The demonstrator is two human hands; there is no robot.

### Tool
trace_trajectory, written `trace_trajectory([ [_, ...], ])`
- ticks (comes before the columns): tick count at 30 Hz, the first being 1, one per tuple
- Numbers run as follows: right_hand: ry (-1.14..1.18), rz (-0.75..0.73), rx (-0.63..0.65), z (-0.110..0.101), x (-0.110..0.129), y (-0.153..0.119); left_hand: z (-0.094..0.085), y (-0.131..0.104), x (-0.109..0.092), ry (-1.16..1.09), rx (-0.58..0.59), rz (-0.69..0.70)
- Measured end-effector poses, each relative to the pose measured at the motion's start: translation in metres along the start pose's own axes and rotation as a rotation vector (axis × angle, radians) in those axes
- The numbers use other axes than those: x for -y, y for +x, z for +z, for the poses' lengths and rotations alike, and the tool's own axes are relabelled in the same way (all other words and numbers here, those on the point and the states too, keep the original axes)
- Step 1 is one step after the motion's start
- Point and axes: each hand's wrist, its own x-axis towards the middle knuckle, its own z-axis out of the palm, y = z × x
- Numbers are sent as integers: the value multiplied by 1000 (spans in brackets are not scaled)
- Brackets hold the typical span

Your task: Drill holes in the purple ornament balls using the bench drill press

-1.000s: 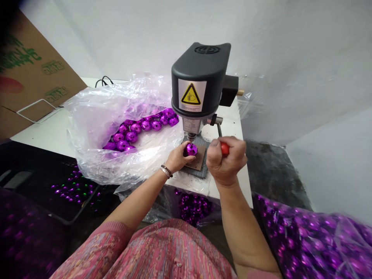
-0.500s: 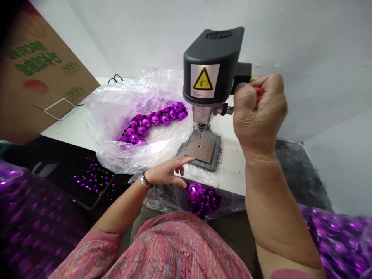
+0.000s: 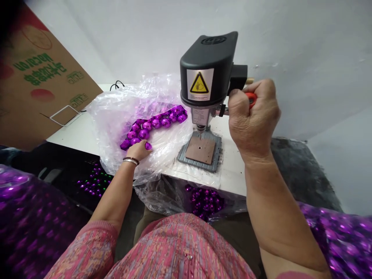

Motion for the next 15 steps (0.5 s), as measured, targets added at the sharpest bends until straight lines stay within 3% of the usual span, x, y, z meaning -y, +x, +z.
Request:
trace_trajectory([
  [2,-11,7,12,-1,2,0,-1,-4,-8,-234,-86,49],
  [5,-10,23,15,-2,5,-1,-7,-12,-23,-777,-249,120],
  [7,5,37,7,-2,7,-1,-11,-22,-35,-1086,-259,194],
  [10,12,64,12,-2,9,-1,-10,-39,-53,-1440,3,248],
  [13,11,98,25,-3,13,0,1,-53,-70,-1684,343,119],
  [15,37,113,37,-4,16,3,12,-57,-80,-1773,505,14],
])
